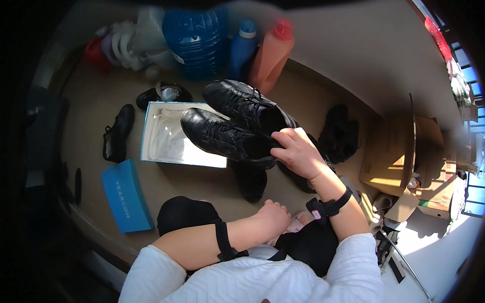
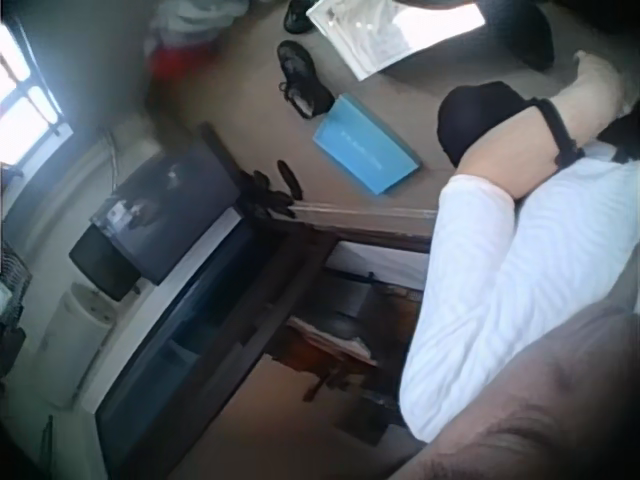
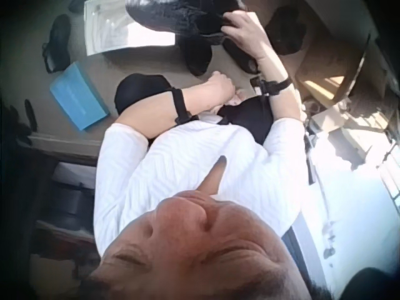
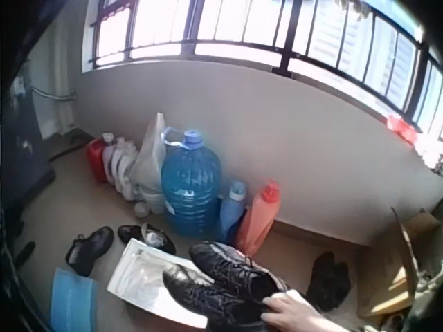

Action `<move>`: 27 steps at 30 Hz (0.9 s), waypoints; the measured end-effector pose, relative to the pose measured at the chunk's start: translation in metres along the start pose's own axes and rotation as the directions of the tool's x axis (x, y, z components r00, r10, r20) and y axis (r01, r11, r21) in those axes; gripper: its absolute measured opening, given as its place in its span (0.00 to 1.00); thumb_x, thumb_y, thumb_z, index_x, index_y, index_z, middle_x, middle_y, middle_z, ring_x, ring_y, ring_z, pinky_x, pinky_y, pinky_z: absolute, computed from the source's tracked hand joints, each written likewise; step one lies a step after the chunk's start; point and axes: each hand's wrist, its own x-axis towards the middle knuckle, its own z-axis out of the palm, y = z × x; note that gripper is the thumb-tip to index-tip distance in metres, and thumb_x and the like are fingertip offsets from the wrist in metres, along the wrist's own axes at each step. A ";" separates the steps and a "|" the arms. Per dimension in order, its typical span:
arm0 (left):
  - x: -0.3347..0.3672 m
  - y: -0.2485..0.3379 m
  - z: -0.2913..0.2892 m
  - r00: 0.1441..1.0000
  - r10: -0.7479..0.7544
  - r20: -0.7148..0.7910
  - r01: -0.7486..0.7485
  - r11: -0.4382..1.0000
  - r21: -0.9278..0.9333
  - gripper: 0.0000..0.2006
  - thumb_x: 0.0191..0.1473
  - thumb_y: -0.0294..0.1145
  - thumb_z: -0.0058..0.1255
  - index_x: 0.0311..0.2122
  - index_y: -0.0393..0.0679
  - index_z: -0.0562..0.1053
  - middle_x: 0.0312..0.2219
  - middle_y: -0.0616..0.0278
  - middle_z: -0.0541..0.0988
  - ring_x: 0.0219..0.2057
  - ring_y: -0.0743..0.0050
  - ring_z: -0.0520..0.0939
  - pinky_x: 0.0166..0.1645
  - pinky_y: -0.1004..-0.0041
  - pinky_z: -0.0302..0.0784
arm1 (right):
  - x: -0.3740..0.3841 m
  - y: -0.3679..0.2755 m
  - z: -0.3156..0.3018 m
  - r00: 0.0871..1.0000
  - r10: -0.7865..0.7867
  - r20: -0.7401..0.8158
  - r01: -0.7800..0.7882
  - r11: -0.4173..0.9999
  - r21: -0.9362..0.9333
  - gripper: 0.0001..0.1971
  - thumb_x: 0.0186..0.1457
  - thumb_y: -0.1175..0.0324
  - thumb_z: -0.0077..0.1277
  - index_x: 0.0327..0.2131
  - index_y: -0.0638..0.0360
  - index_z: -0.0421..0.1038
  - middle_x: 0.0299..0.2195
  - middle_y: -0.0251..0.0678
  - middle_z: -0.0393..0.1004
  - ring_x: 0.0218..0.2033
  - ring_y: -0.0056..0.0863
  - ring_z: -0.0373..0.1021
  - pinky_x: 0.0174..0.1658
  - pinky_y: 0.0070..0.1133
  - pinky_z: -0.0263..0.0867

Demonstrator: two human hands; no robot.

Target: The person hangs a black garment on a hanger and places it on a clothes rack. Then the person opens a shoe box, removes a pair of black shoes, places them on the floor, and closes the box.

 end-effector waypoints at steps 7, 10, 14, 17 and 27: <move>-0.002 0.004 0.008 0.999 -0.028 0.026 0.027 0.999 0.041 0.17 0.51 0.41 0.53 0.44 0.45 0.78 0.43 0.57 0.78 0.46 0.57 0.77 0.45 0.53 0.69 | 0.111 -0.023 0.079 0.969 -0.220 0.110 0.198 0.962 0.186 0.11 0.36 0.63 0.64 0.26 0.50 0.73 0.44 0.32 0.69 0.47 0.31 0.65 0.46 0.28 0.60; -0.003 0.002 0.011 0.999 -0.034 0.013 0.034 0.999 0.020 0.16 0.52 0.42 0.52 0.43 0.45 0.78 0.42 0.58 0.79 0.45 0.58 0.78 0.45 0.54 0.69 | 0.132 -0.025 0.108 0.969 -0.218 0.113 0.184 0.950 0.253 0.11 0.36 0.64 0.64 0.26 0.51 0.74 0.43 0.31 0.69 0.47 0.31 0.65 0.47 0.28 0.60; -0.009 0.000 0.010 0.999 -0.046 -0.003 0.046 0.999 0.018 0.16 0.52 0.41 0.52 0.44 0.46 0.77 0.42 0.59 0.78 0.46 0.59 0.78 0.45 0.55 0.69 | 0.149 -0.032 0.119 0.955 -0.288 0.070 0.258 0.925 0.278 0.10 0.38 0.62 0.63 0.26 0.49 0.75 0.40 0.27 0.69 0.45 0.27 0.65 0.46 0.30 0.61; -0.008 -0.003 0.015 0.999 -0.040 -0.020 0.041 0.998 0.049 0.16 0.52 0.40 0.52 0.45 0.46 0.77 0.43 0.59 0.78 0.46 0.59 0.78 0.45 0.55 0.69 | 0.146 -0.022 0.119 0.948 -0.302 0.097 0.264 0.920 0.290 0.10 0.38 0.61 0.64 0.26 0.49 0.75 0.41 0.27 0.69 0.47 0.27 0.65 0.46 0.30 0.62; -0.013 -0.003 -0.009 0.996 -0.061 0.064 0.061 0.998 -0.004 0.17 0.50 0.35 0.53 0.47 0.46 0.76 0.44 0.58 0.78 0.46 0.59 0.78 0.45 0.53 0.70 | 0.140 -0.025 0.129 0.917 -0.362 0.169 0.353 0.932 0.080 0.03 0.42 0.65 0.55 0.24 0.49 0.74 0.42 0.27 0.70 0.45 0.26 0.65 0.45 0.26 0.62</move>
